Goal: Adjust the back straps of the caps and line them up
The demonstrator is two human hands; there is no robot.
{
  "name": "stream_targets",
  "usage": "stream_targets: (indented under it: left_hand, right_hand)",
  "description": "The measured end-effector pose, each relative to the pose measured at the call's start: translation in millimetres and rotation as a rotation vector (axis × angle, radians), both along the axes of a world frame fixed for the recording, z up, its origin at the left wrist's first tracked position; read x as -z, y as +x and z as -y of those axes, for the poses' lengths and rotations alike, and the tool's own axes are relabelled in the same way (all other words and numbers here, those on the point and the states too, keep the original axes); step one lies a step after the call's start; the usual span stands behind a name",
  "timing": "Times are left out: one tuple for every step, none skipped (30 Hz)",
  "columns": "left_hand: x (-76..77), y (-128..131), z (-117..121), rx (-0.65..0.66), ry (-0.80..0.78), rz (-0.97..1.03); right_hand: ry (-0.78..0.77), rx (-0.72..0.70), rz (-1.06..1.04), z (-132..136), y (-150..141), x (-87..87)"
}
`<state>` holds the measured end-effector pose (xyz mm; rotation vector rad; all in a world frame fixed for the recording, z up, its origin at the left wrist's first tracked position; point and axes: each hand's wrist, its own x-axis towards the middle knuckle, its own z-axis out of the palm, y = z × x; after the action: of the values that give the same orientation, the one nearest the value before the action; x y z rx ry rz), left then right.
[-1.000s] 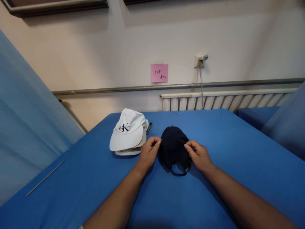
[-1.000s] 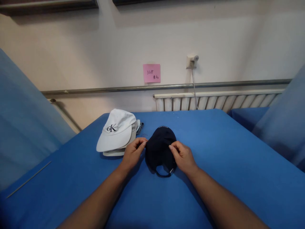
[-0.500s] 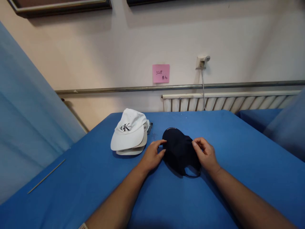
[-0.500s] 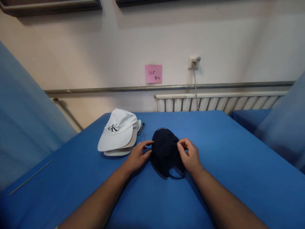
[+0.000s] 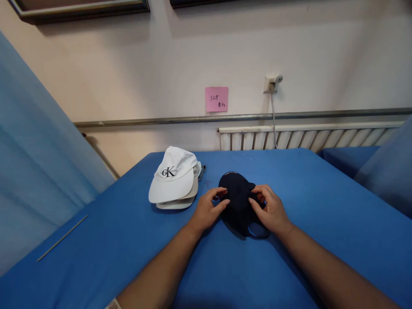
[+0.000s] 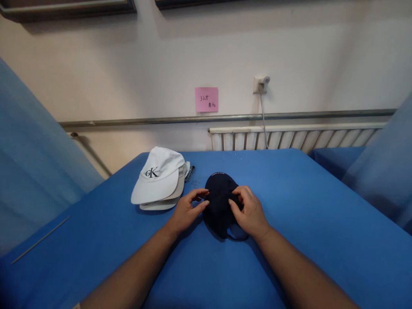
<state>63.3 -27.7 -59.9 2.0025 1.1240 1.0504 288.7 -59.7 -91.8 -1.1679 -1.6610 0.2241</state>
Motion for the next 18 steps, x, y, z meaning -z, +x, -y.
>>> stream_targets:
  left_hand:
    - [0.1, 2, 0, -0.003, -0.014, 0.002]
    - [0.7, 4, -1, -0.005, -0.028, -0.001]
    - [1.7, 7, -2, -0.006, -0.044, -0.002]
    - [3.0, 9, -2, -0.007, -0.062, -0.003]
    - [4.3, 11, -3, -0.006, -0.079, -0.003]
    - [5.5, 13, -4, -0.005, -0.091, -0.004]
    - [6.3, 14, -4, -0.005, -0.098, -0.004]
    - [6.4, 15, -5, -0.006, -0.099, -0.001]
    - [5.8, 15, -5, -0.008, -0.097, 0.006]
    - [4.3, 15, -5, -0.018, -0.095, 0.018]
    - [2.1, 15, -6, -0.035, -0.099, 0.036]
    - [-0.7, 15, -7, -0.059, -0.111, 0.052]
    - [-3.8, 16, -9, -0.087, -0.129, 0.062]
    - [-6.7, 17, -10, -0.11, -0.149, 0.063]
    - [-9.3, 19, -12, -0.121, -0.17, 0.055]
    - [-11.3, 21, -14, -0.115, -0.189, 0.04]
    - [-12.5, 23, -15, -0.097, -0.206, 0.021]
    - [-13.1, 26, -16, -0.079, -0.223, 0.006]
  right_hand:
    - [-0.001, -0.004, 0.002, 0, -1, -0.6]
    - [-0.002, -0.015, 0.001, 1, -2, -1.3]
    - [-0.002, -0.027, -0.001, 2, -3, -1.9]
    - [-0.001, -0.037, -0.006, 2, -4, -2.6]
    - [0.0, -0.046, -0.01, 2, -5, -3.2]
    - [0.001, -0.051, -0.014, 3, -5, -3.8]
    - [0.003, -0.053, -0.018, 3, -5, -4.2]
    - [0.004, -0.051, -0.022, 3, -5, -4.5]
    - [0.006, -0.048, -0.027, 3, -6, -4.7]
    - [0.009, -0.044, -0.031, 3, -6, -4.8]
    - [0.012, -0.039, -0.034, 3, -6, -4.8]
    - [0.015, -0.035, -0.036, 3, -6, -4.7]
    - [0.017, -0.033, -0.037, 3, -6, -4.6]
    - [0.019, -0.034, -0.036, 3, -6, -4.4]
    - [0.021, -0.035, -0.035, 3, -6, -4.4]
    - [0.023, -0.037, -0.034, 3, -7, -4.4]
    - [0.024, -0.04, -0.032, 3, -7, -4.5]
    - [0.024, -0.042, -0.032, 3, -7, -4.8]
